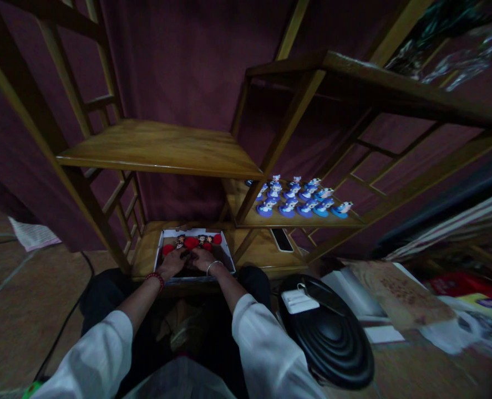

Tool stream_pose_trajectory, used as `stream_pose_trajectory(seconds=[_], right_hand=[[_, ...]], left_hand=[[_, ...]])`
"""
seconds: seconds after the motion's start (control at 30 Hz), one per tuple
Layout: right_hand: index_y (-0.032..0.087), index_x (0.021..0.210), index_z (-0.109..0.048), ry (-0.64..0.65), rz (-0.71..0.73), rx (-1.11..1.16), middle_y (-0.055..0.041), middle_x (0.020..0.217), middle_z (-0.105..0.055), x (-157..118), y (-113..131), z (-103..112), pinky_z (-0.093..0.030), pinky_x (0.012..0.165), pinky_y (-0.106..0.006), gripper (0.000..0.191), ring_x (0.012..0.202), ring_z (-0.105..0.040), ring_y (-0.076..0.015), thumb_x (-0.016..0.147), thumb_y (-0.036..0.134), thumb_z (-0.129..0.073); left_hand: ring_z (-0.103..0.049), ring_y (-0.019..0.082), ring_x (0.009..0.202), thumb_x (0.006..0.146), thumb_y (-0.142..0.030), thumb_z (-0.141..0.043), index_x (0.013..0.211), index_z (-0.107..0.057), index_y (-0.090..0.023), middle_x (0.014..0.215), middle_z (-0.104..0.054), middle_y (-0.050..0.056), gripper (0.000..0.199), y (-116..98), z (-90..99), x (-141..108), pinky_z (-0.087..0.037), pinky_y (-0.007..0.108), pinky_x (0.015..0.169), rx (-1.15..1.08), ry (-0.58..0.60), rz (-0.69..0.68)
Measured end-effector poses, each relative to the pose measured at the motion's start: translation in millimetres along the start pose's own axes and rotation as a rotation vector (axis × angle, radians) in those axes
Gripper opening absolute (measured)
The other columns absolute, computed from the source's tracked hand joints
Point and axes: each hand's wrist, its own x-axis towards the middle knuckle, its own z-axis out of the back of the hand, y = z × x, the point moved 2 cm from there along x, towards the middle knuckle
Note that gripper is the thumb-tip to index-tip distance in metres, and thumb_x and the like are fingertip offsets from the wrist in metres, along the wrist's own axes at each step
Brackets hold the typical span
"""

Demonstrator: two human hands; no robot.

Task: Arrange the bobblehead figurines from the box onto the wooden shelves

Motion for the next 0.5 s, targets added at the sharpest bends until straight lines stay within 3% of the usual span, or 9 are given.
stream_pose_trajectory(seconds=[0.27, 0.5], right_hand=[[0.020, 0.098, -0.062, 0.029, -0.004, 0.042, 0.0003, 0.090, -0.067, -2, -8, 0, -0.048, 0.066, -0.020, 0.029, 0.075, -0.062, -0.0120, 0.072, 0.008, -0.054], [0.017, 0.094, -0.062, -0.003, 0.027, -0.001, -0.0011, 0.090, -0.067, 3, -13, -1, -0.045, 0.074, -0.021, 0.022, 0.084, -0.061, -0.0126, 0.073, 0.014, -0.057]], left_hand=[[-0.057, 0.014, 0.104, 0.082, -0.013, -0.046, 0.119, -0.053, -0.018, 0.113, -0.063, 0.005, 0.039, 6, -6.4, 4, -0.042, 0.024, 0.088, -0.051, -0.008, 0.000], [-0.057, 0.013, 0.104, 0.081, -0.010, -0.047, 0.117, -0.054, -0.011, 0.118, -0.060, 0.010, 0.037, 7, -5.1, 4, -0.043, 0.020, 0.086, -0.214, -0.009, 0.013]])
